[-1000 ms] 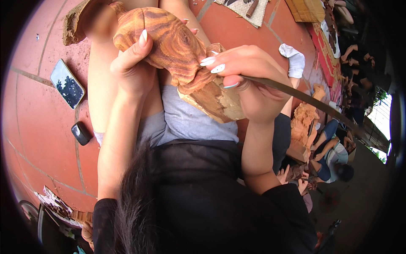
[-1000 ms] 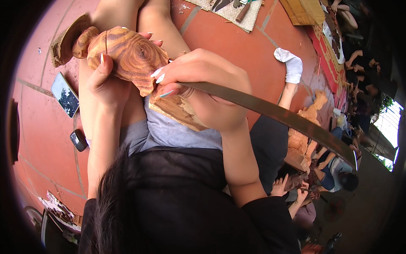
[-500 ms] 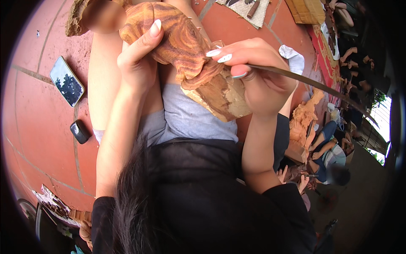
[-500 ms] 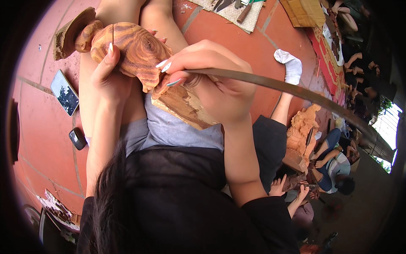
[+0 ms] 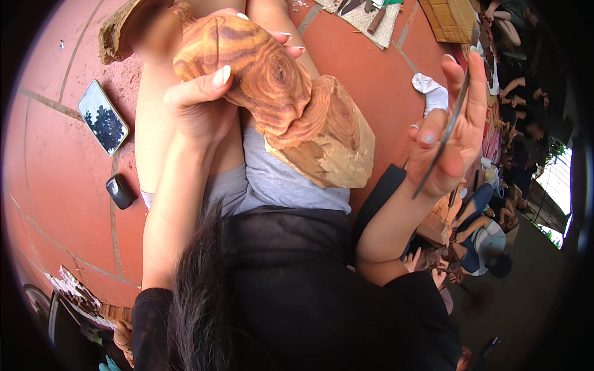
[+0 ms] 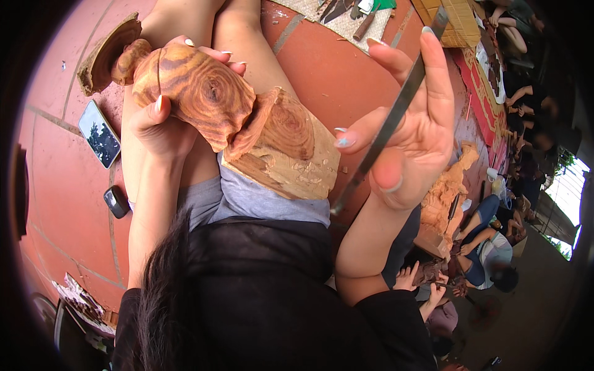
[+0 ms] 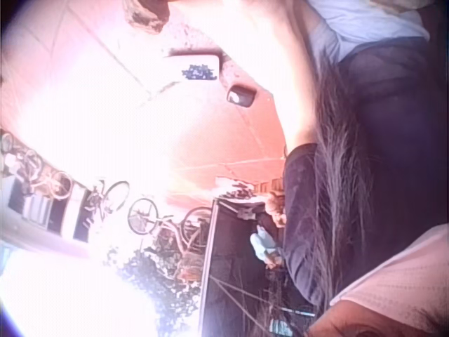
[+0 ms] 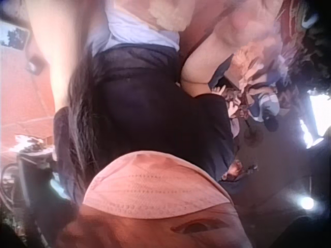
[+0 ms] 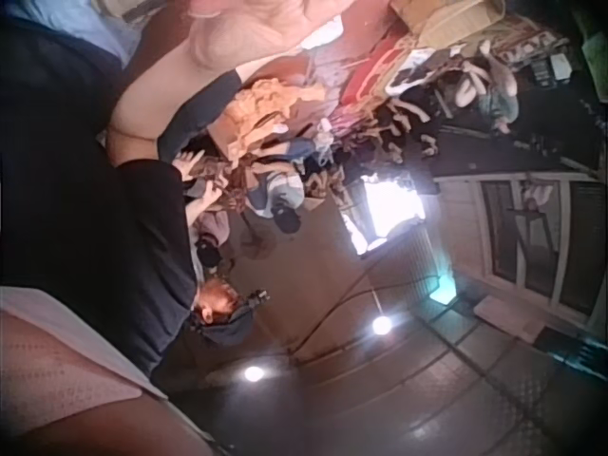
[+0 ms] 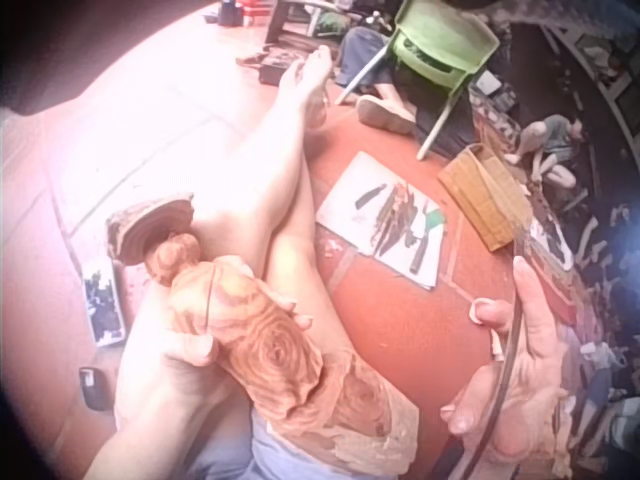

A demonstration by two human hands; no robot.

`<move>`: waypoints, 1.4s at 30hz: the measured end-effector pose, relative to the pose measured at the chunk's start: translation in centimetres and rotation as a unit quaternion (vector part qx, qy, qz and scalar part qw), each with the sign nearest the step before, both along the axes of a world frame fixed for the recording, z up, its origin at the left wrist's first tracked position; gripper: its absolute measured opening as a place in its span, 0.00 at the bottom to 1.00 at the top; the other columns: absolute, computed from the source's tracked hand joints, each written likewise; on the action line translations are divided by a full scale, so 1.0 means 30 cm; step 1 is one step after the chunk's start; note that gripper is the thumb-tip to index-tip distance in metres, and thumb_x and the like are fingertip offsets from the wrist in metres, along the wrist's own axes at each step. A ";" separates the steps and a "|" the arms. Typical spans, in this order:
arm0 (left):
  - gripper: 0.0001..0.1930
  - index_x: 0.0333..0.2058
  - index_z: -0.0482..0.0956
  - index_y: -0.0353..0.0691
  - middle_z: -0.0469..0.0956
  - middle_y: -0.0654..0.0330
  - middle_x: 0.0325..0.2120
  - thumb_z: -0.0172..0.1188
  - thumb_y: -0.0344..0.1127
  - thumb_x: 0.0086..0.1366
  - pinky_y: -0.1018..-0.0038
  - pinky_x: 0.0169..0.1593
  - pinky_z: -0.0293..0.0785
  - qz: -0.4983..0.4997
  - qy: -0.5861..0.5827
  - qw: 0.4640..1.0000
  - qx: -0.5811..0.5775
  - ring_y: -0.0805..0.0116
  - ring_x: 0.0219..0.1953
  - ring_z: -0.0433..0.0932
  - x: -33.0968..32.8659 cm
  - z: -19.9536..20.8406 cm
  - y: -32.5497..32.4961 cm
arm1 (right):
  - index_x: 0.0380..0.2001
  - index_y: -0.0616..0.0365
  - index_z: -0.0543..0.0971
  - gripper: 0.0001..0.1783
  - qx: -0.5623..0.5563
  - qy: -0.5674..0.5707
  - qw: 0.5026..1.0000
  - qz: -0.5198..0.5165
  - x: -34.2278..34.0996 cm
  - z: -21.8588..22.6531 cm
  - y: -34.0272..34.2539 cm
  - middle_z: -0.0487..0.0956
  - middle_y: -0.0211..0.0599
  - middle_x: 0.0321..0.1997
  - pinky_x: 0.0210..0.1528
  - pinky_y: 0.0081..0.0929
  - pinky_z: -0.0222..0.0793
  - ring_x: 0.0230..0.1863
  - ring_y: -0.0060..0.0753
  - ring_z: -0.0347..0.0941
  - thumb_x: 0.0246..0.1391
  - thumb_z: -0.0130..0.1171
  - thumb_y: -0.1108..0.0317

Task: The person carves a wooden figurine using a chisel while sitting on the floor. They hold the wood with one hand and use the chisel with the other to shape the piece.

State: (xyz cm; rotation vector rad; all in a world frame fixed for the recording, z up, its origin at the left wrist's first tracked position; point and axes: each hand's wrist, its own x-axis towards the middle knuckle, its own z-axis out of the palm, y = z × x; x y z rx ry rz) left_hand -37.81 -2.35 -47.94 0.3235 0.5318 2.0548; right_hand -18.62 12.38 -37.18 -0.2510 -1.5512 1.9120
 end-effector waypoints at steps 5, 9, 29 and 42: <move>0.39 0.52 0.68 0.34 0.74 0.35 0.46 0.76 0.39 0.41 0.43 0.54 0.72 -0.010 0.046 0.999 -0.021 0.33 0.50 0.75 -0.031 0.017 -0.012 | 0.57 0.74 0.58 0.40 -0.009 0.096 0.989 0.109 0.061 -0.019 0.046 0.78 0.51 0.35 0.29 0.27 0.77 0.22 0.36 0.79 0.55 0.61 0.53; 0.39 0.52 0.68 0.32 0.74 0.35 0.45 0.75 0.39 0.41 0.43 0.54 0.72 0.008 0.044 0.998 -0.034 0.33 0.50 0.75 -0.022 0.029 -0.014 | 0.43 0.73 0.70 0.29 0.117 0.011 0.993 -0.019 0.036 -0.004 -0.036 0.73 0.37 0.13 0.15 0.18 0.60 0.10 0.24 0.66 0.64 0.48 0.49; 0.38 0.54 0.66 0.33 0.73 0.33 0.47 0.72 0.37 0.45 0.41 0.55 0.70 0.007 -0.005 0.999 -0.034 0.31 0.50 0.74 0.004 0.002 -0.011 | 0.40 0.70 0.77 0.14 -0.030 -0.089 0.994 -0.054 -0.039 -0.061 -0.120 0.79 0.38 0.24 0.22 0.14 0.69 0.20 0.20 0.74 0.54 0.65 0.72; 0.34 0.55 0.66 0.32 0.73 0.34 0.48 0.66 0.39 0.51 0.45 0.56 0.71 0.030 0.036 0.995 -0.088 0.32 0.51 0.74 0.004 -0.033 0.006 | 0.31 0.64 0.80 0.09 0.416 -0.135 0.896 -0.076 -0.125 -0.097 -0.113 0.78 0.40 0.26 0.26 0.21 0.70 0.25 0.30 0.76 0.45 0.69 0.78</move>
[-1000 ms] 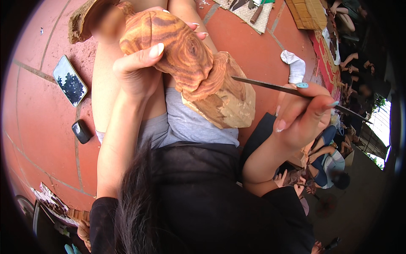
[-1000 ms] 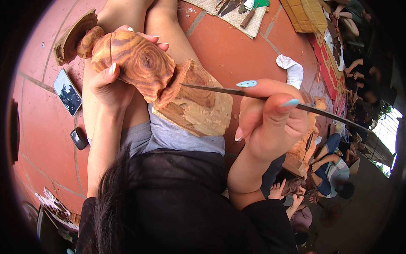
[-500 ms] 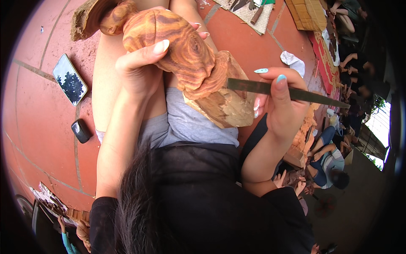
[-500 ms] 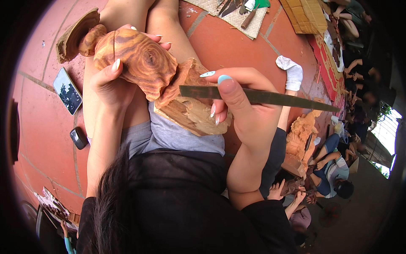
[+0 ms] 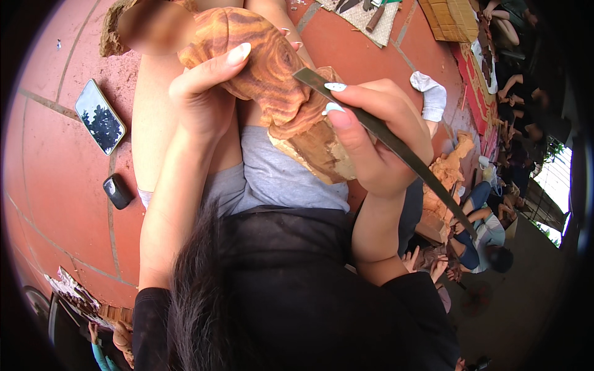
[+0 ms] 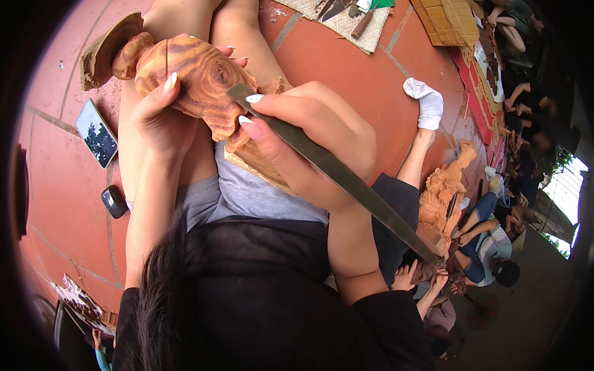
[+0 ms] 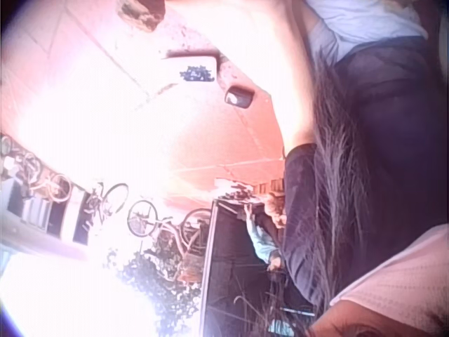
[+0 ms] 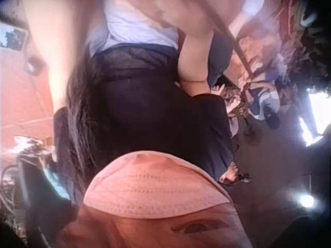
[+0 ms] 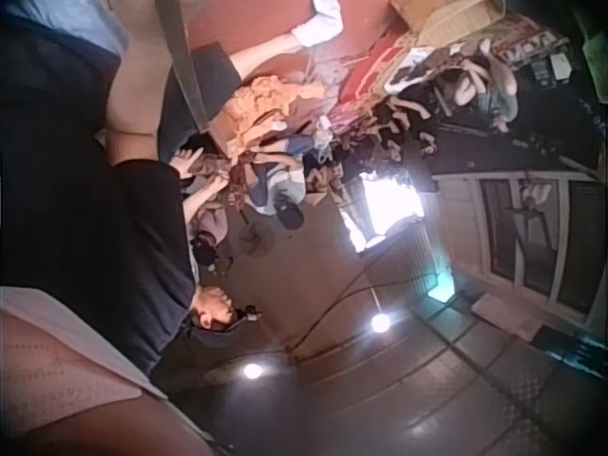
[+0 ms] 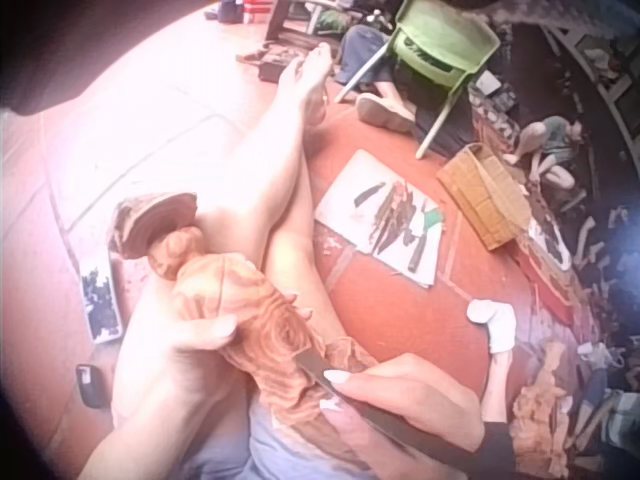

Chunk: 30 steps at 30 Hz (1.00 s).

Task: The person carves a wooden figurine using a chisel while sitting on the floor. They hold the wood with one hand and use the chisel with the other to shape the piece.

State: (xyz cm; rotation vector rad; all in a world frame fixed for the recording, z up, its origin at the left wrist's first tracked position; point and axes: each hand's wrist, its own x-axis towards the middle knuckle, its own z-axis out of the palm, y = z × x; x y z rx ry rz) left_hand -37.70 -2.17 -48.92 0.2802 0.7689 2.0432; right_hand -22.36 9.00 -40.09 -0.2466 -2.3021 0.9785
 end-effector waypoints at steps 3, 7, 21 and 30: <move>0.26 0.50 0.69 0.30 0.76 0.41 0.43 0.63 0.36 0.53 0.55 0.54 0.72 0.023 0.014 0.999 -0.024 0.44 0.47 0.76 0.002 0.024 0.031 | 0.31 0.67 0.80 0.08 0.053 -0.022 0.998 0.025 0.000 0.017 0.032 0.78 0.42 0.26 0.27 0.21 0.67 0.26 0.31 0.74 0.44 0.65 0.80; 0.24 0.48 0.70 0.28 0.77 0.46 0.41 0.61 0.36 0.56 0.59 0.54 0.73 0.030 0.060 0.996 -0.055 0.52 0.45 0.78 0.006 0.048 0.064 | 0.32 0.68 0.80 0.08 0.032 -0.068 0.995 0.059 0.003 0.065 0.072 0.77 0.42 0.25 0.27 0.21 0.65 0.26 0.30 0.73 0.44 0.62 0.81; 0.16 0.43 0.74 0.33 0.79 0.59 0.36 0.62 0.37 0.60 0.74 0.47 0.74 0.081 0.105 0.986 -0.099 0.71 0.39 0.78 0.020 0.031 0.048 | 0.28 0.69 0.81 0.04 -0.009 -0.146 0.988 0.045 -0.038 0.141 0.047 0.75 0.36 0.21 0.23 0.18 0.59 0.19 0.20 0.67 0.51 0.58 0.79; 0.14 0.41 0.76 0.32 0.79 0.59 0.34 0.61 0.35 0.60 0.75 0.45 0.74 0.078 0.139 0.981 -0.107 0.72 0.38 0.78 -0.016 0.027 -0.031 | 0.26 0.70 0.81 0.08 0.007 -0.168 0.984 0.059 -0.118 0.154 -0.014 0.75 0.35 0.19 0.19 0.15 0.58 0.15 0.16 0.65 0.55 0.57 0.76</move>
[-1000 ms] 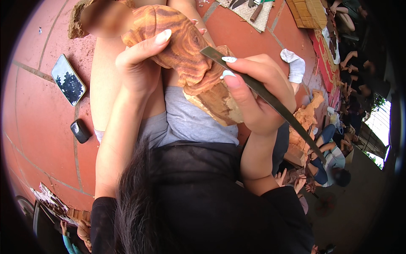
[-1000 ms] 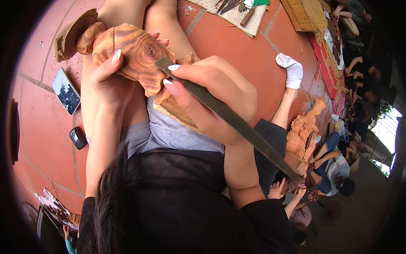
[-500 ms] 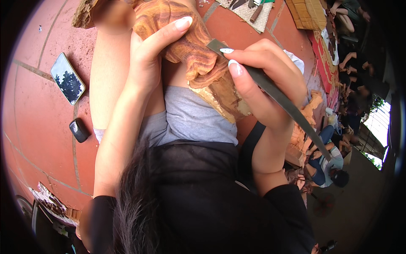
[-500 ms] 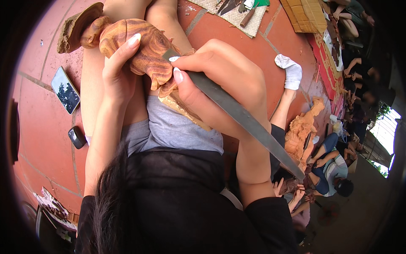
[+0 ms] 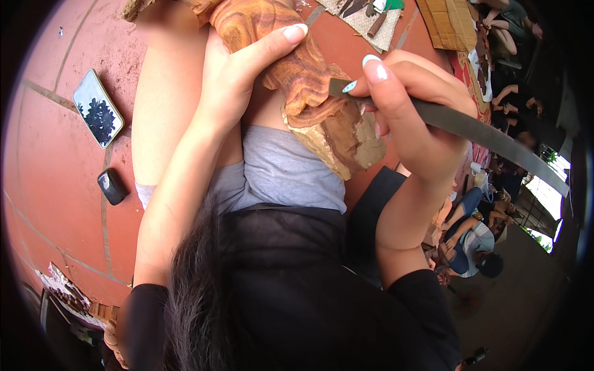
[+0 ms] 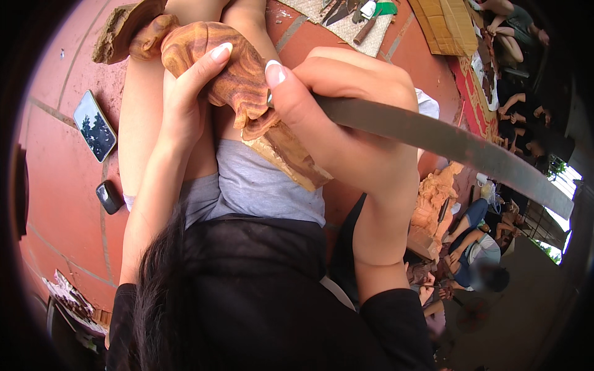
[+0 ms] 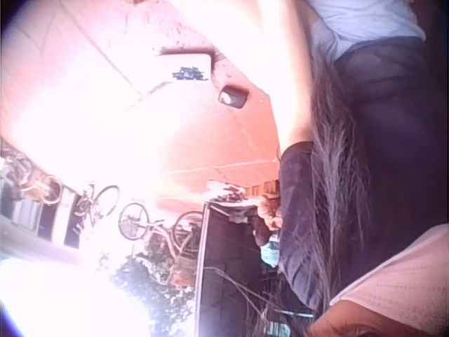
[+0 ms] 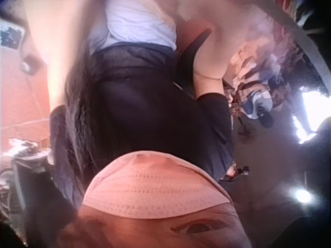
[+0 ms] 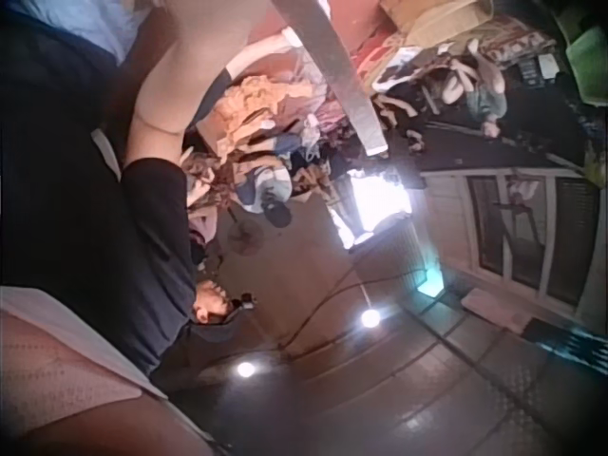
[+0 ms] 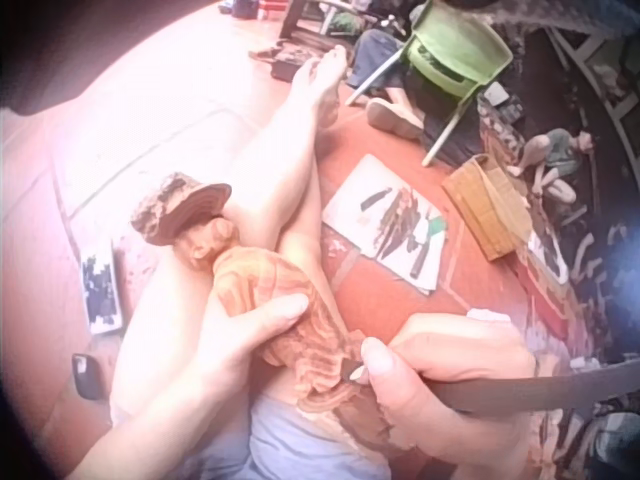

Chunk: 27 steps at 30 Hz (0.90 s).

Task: The person carves a wooden figurine using a chisel while sitting on the floor. They hold the wood with one hand and use the chisel with the other to shape the piece.

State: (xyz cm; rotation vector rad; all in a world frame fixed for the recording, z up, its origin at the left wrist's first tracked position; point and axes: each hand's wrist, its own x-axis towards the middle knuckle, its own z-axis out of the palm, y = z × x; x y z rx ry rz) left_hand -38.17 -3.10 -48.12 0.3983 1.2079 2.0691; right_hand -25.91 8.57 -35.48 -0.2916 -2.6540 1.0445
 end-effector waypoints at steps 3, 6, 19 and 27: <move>0.14 0.40 0.76 0.33 0.79 0.60 0.34 0.62 0.35 0.60 0.76 0.44 0.73 -0.003 -0.025 1.000 0.013 0.73 0.36 0.78 -0.021 0.013 -0.012 | 0.24 0.70 0.81 0.11 0.000 0.045 0.999 -0.023 -0.061 -0.035 -0.027 0.75 0.35 0.18 0.19 0.15 0.59 0.15 0.17 0.67 0.57 0.57 0.74; 0.13 0.39 0.77 0.33 0.79 0.60 0.33 0.62 0.36 0.60 0.76 0.43 0.74 -0.007 -0.008 1.000 -0.001 0.73 0.36 0.78 -0.041 -0.011 -0.046 | 0.24 0.70 0.81 0.11 0.038 -0.034 0.998 0.029 -0.058 -0.005 -0.036 0.76 0.35 0.19 0.19 0.14 0.60 0.16 0.17 0.69 0.57 0.57 0.74; 0.14 0.38 0.78 0.34 0.80 0.61 0.31 0.63 0.38 0.59 0.77 0.42 0.73 0.007 -0.004 1.000 -0.007 0.73 0.34 0.78 -0.051 -0.003 -0.097 | 0.18 0.67 0.78 0.12 -0.065 0.028 0.997 -0.029 -0.100 -0.039 -0.093 0.70 0.30 0.12 0.18 0.19 0.58 0.14 0.19 0.66 0.54 0.58 0.76; 0.13 0.38 0.78 0.33 0.80 0.60 0.31 0.63 0.37 0.60 0.77 0.42 0.74 -0.011 -0.008 1.000 -0.006 0.73 0.34 0.78 -0.055 -0.018 -0.101 | 0.19 0.68 0.79 0.13 -0.113 -0.027 0.993 -0.019 -0.093 -0.028 -0.081 0.73 0.32 0.13 0.18 0.17 0.59 0.13 0.17 0.66 0.56 0.57 0.74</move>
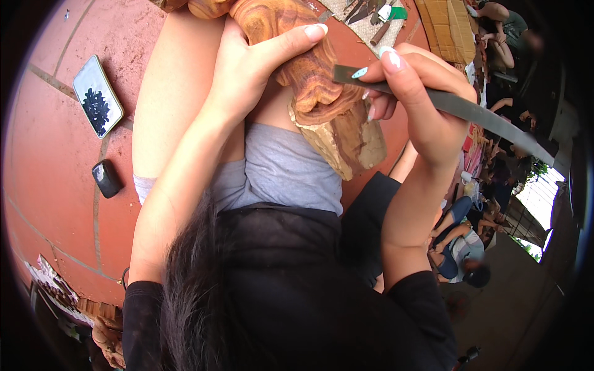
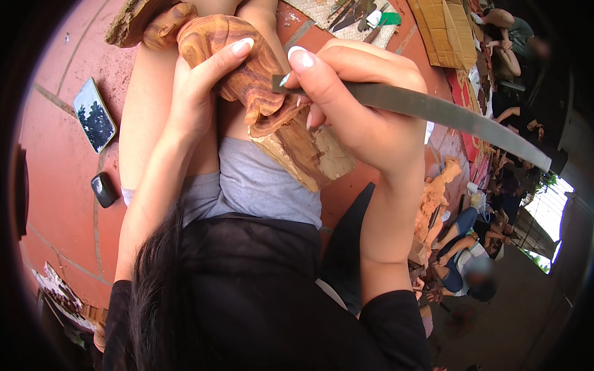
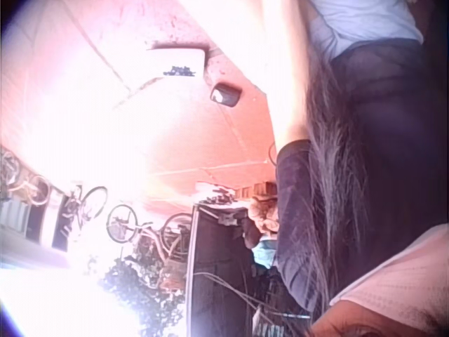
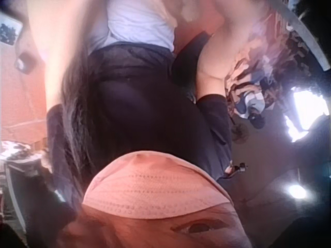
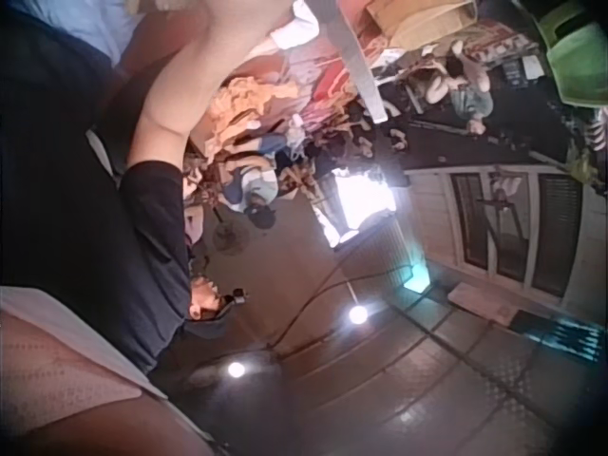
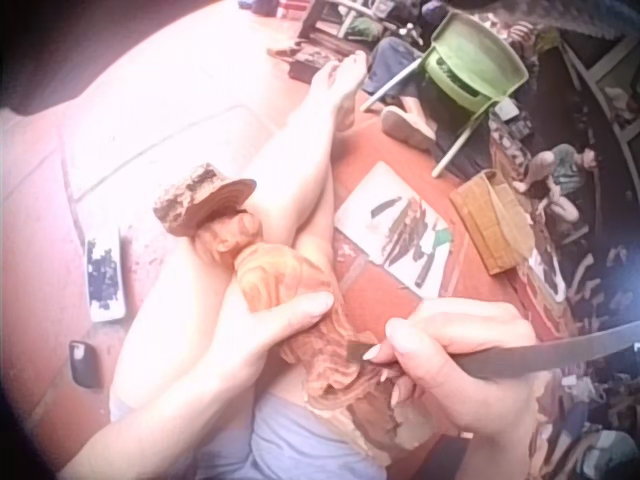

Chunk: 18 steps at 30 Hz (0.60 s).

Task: The person carves a wooden figurine using a chisel while sitting on the floor. They hold the wood with one hand and use the chisel with the other to shape the piece.

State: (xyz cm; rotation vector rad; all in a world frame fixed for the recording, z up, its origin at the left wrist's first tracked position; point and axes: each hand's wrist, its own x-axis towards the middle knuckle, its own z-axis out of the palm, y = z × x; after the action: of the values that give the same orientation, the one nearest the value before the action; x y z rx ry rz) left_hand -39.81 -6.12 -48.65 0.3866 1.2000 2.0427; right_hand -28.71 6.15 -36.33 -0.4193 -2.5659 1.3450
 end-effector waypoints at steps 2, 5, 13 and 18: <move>0.13 0.38 0.78 0.33 0.80 0.60 0.31 0.63 0.37 0.60 0.77 0.42 0.74 -0.003 -0.008 1.000 0.005 0.73 0.34 0.78 -0.003 -0.003 0.002 | 0.19 0.68 0.79 0.13 -0.011 0.053 0.999 -0.007 -0.014 -0.034 0.001 0.73 0.32 0.14 0.18 0.17 0.59 0.13 0.18 0.67 0.56 0.57 0.74; 0.14 0.39 0.78 0.33 0.80 0.60 0.31 0.63 0.37 0.60 0.77 0.42 0.74 -0.012 -0.006 1.000 0.002 0.73 0.34 0.78 -0.011 -0.004 -0.005 | 0.21 0.69 0.80 0.12 -0.028 -0.008 0.999 0.020 0.011 -0.015 0.031 0.75 0.33 0.15 0.18 0.17 0.61 0.14 0.18 0.68 0.57 0.56 0.74; 0.14 0.39 0.77 0.33 0.80 0.60 0.32 0.63 0.38 0.60 0.77 0.43 0.74 -0.007 -0.004 1.000 0.002 0.73 0.35 0.78 -0.030 -0.001 -0.021 | 0.22 0.69 0.80 0.12 -0.015 0.015 1.000 0.012 -0.002 -0.020 0.013 0.76 0.35 0.17 0.18 0.16 0.61 0.15 0.18 0.69 0.57 0.56 0.74; 0.14 0.39 0.77 0.33 0.80 0.60 0.32 0.63 0.38 0.59 0.76 0.43 0.74 -0.001 0.000 1.000 -0.004 0.73 0.35 0.78 -0.012 -0.004 -0.026 | 0.22 0.70 0.80 0.12 0.007 0.028 0.999 0.013 0.010 -0.025 0.002 0.76 0.35 0.17 0.17 0.17 0.60 0.14 0.18 0.68 0.57 0.56 0.74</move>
State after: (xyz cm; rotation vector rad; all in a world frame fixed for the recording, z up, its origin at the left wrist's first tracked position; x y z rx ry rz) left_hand -40.18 -6.90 -48.77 0.3852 1.2074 2.0348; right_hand -28.40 6.21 -37.08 -0.3423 -2.5415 1.3256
